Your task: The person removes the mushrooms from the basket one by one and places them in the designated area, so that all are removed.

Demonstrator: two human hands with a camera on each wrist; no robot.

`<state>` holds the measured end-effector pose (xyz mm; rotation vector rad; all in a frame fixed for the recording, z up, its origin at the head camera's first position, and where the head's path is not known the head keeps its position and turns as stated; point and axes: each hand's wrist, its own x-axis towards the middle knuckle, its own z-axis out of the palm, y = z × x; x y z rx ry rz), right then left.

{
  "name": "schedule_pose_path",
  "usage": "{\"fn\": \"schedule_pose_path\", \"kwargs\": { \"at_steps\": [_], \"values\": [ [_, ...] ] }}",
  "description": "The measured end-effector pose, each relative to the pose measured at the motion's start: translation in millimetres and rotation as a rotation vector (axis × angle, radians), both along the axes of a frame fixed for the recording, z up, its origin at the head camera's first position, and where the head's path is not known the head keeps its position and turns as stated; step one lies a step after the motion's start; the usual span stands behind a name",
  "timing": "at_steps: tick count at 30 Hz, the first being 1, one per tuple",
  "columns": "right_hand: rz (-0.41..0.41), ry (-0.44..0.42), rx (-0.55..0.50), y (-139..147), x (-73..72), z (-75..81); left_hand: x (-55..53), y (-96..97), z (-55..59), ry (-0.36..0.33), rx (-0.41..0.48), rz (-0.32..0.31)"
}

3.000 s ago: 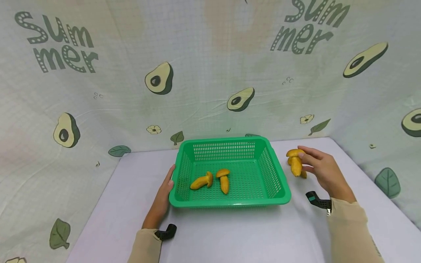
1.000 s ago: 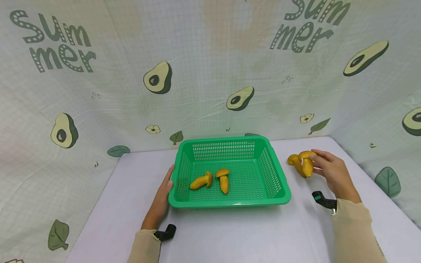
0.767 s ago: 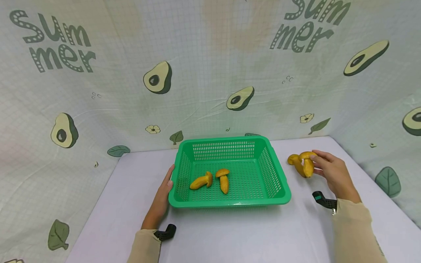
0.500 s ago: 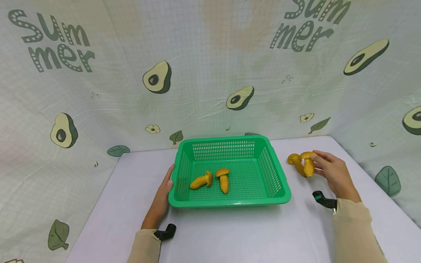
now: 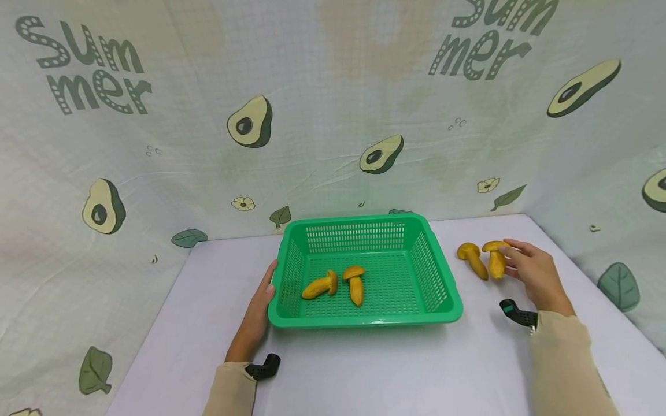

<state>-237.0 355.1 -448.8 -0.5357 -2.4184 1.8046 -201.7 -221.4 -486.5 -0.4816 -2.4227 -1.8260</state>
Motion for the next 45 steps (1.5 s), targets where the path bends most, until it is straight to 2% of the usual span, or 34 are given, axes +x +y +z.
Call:
{"fn": "schedule_pose_path", "kwargs": {
  "at_steps": [16,25,31,38,45],
  "values": [
    [0.041,-0.013,0.080,7.9,-5.6,-10.6,-2.5,-2.1,-3.7,0.001,-0.005,0.002],
    [0.054,-0.029,0.089,9.1,-8.2,-13.9,-1.7,-1.9,-3.8,-0.004,-0.004,-0.004],
    [0.066,-0.027,0.151,10.7,-11.7,-12.0,-1.9,-1.1,-2.9,-0.001,-0.001,-0.005],
    [0.076,-0.071,0.221,14.2,-14.6,-9.0,-1.1,-0.7,-2.1,-0.008,0.000,0.000],
    [0.116,-0.080,0.282,16.2,-16.7,-8.7,-0.5,-0.7,-1.3,-0.015,-0.005,0.007]
  ]
}}
